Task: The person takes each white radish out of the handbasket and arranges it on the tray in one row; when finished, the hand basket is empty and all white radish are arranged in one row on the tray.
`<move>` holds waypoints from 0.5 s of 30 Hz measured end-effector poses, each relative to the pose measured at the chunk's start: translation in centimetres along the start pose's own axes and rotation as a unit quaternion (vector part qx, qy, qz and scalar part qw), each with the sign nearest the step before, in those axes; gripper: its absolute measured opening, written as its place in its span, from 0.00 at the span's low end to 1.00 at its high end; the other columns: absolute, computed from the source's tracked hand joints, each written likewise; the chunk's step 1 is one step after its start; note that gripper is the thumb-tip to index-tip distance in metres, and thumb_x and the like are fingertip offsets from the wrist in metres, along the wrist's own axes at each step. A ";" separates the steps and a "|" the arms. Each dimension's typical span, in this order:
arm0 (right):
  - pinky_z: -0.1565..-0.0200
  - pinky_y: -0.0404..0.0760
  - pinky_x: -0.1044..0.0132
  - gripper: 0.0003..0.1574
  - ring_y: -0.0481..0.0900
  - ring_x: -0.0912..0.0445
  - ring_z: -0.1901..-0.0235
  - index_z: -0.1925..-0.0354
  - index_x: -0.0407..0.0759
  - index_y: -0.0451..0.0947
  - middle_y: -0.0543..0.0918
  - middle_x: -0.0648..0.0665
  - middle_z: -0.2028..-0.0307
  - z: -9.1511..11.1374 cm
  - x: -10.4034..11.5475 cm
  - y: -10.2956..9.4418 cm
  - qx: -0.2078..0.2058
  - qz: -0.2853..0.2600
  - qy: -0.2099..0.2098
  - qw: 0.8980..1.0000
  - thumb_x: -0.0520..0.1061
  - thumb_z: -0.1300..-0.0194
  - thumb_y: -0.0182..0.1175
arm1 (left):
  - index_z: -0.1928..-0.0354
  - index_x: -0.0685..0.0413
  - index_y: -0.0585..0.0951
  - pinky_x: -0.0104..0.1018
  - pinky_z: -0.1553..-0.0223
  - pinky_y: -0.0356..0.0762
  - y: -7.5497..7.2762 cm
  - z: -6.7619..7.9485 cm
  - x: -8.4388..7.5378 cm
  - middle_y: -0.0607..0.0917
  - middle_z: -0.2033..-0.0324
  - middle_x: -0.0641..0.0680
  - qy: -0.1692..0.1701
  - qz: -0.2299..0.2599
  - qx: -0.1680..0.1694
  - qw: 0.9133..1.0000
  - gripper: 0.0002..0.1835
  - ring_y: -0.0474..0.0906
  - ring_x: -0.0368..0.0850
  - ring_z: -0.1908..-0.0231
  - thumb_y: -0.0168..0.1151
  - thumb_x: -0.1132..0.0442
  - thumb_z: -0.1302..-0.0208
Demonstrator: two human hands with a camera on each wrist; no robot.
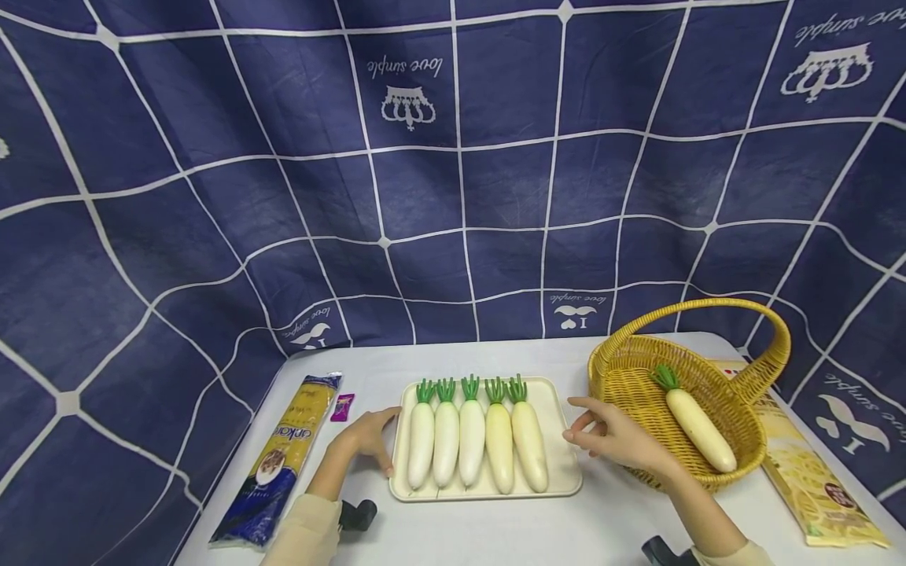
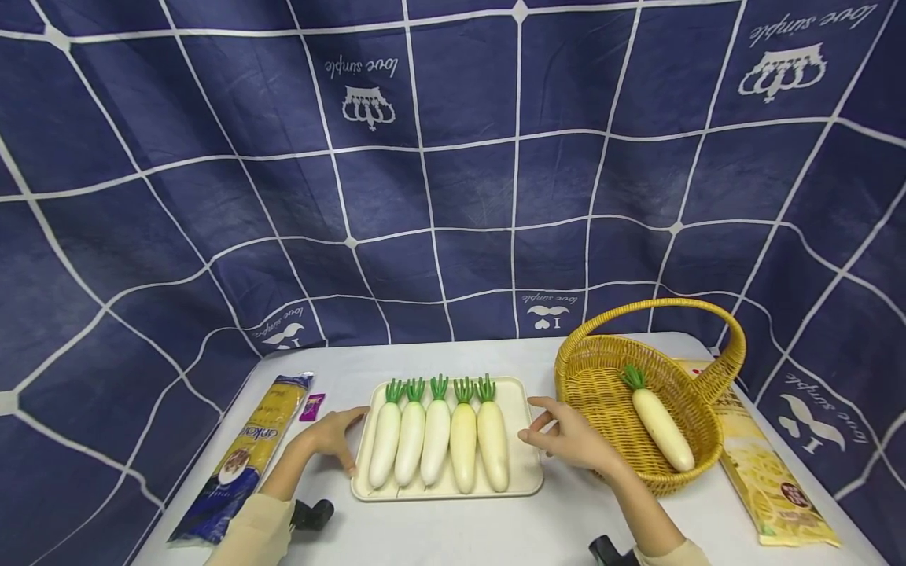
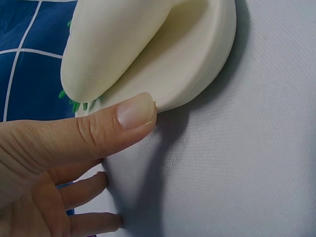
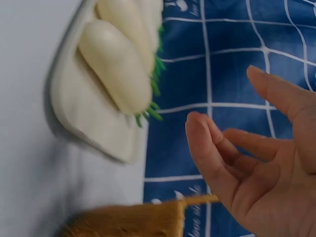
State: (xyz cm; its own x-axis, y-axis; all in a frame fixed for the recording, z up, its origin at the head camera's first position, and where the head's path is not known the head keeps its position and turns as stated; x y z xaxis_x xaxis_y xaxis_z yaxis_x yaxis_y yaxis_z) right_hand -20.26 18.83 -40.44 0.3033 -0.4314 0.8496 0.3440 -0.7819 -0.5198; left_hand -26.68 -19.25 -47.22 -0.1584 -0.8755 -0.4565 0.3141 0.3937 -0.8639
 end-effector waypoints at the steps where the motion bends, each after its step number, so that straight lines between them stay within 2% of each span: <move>1: 0.76 0.82 0.65 0.39 0.78 0.59 0.76 0.39 0.18 0.58 0.79 0.41 0.65 0.2 0.3 -0.4 0.001 0.004 -0.010 1.000 0.43 0.38 0.61 | 0.36 0.61 0.69 0.61 0.39 0.64 0.0 0.0 0.0 0.74 0.42 0.66 -0.001 0.002 0.000 1.000 0.59 0.66 0.67 0.40 0.83 0.64 0.84; 7: 0.73 0.83 0.63 0.33 0.79 0.60 0.73 0.40 0.19 0.61 0.79 0.39 0.66 1.5 0.9 -2.9 0.003 0.014 -0.039 0.999 0.39 0.36 0.58 | 0.37 0.61 0.69 0.61 0.39 0.64 0.0 0.0 0.0 0.74 0.42 0.67 0.000 0.004 -0.001 1.000 0.59 0.66 0.68 0.40 0.83 0.65 0.84; 11: 0.71 0.83 0.63 0.30 0.81 0.58 0.71 0.42 0.22 0.65 0.80 0.39 0.65 2.1 0.6 -4.6 -0.009 0.046 -0.030 0.998 0.41 0.36 0.57 | 0.37 0.62 0.69 0.62 0.40 0.64 0.0 0.0 0.0 0.74 0.42 0.67 0.002 0.005 -0.002 1.000 0.58 0.66 0.68 0.40 0.83 0.65 0.83; 15: 0.70 0.84 0.63 0.30 0.81 0.56 0.71 0.41 0.24 0.64 0.80 0.38 0.64 2.7 -0.1 -6.3 -0.021 0.044 0.001 0.999 0.41 0.36 0.57 | 0.37 0.62 0.69 0.62 0.40 0.64 0.0 0.1 -0.1 0.74 0.43 0.67 0.005 0.002 -0.002 1.000 0.58 0.67 0.68 0.41 0.83 0.65 0.83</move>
State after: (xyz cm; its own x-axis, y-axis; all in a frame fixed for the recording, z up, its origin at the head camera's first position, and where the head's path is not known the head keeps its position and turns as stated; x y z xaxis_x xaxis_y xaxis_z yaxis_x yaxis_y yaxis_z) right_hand -20.09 24.98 -37.47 0.3281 -0.5002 0.8013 0.2780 -0.7596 -0.5880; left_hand -26.62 -19.22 -47.17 -0.1657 -0.8711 -0.4623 0.3106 0.3988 -0.8628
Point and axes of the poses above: each hand's wrist, its own z-axis away from the middle knuckle, its own y-axis out of the palm, x = y × z, the point moved 5 cm from there along -z, towards the middle knuckle
